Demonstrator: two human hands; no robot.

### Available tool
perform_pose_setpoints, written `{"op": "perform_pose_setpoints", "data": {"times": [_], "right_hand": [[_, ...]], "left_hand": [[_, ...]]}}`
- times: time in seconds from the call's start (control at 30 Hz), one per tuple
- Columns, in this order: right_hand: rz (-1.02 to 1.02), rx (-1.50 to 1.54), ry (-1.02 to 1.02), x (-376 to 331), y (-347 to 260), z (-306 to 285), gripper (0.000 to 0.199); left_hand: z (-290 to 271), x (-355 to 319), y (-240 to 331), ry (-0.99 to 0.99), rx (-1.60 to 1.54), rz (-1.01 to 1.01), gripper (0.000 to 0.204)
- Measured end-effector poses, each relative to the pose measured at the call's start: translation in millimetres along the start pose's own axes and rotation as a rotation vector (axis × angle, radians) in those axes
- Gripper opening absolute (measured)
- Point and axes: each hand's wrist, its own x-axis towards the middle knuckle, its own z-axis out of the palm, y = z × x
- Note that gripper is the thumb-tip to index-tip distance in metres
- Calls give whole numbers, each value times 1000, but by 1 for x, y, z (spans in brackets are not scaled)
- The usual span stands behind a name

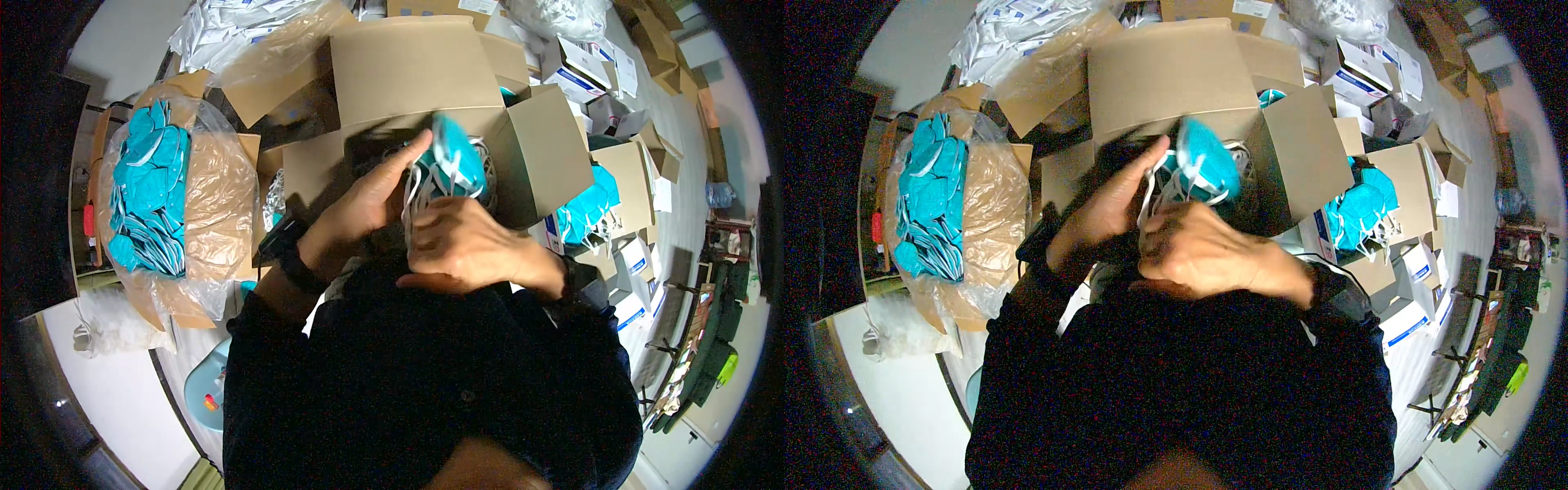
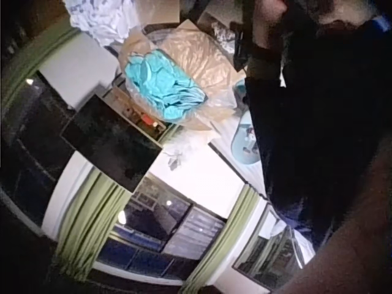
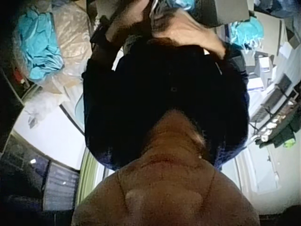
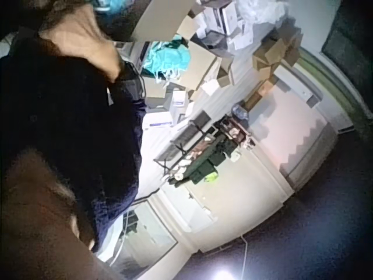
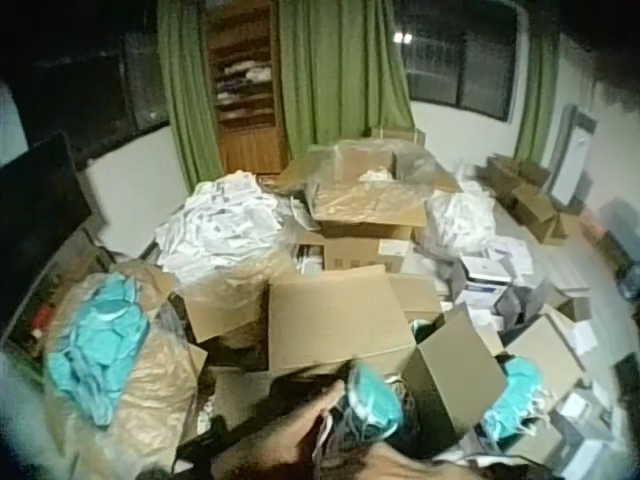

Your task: Sorting and packing green protective masks and white elastic bands into boxes.

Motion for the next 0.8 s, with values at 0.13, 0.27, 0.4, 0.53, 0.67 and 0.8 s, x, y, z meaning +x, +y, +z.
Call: {"op": "perform_pose_setpoints", "data": {"times": [0.13,0.27,0.4,0.53,0.67,0.8], "right_hand": [[-63,6,-27,-17,2,25,31],[-26,19,-136,-42,5,46,26],[-41,179,-159,-60,17,72,23],[-59,149,-120,-49,9,55,23],[0,90,-43,-36,-3,22,27],[1,214,15,-48,4,41,29]], "left_hand": [[-2,5,-12,127,562,292,28],[-22,7,-19,-119,1105,766,48],[21,6,-21,30,491,369,33],[2,22,-19,370,554,321,29],[32,17,-17,316,539,559,32],[49,20,-27,191,318,400,46]]}}
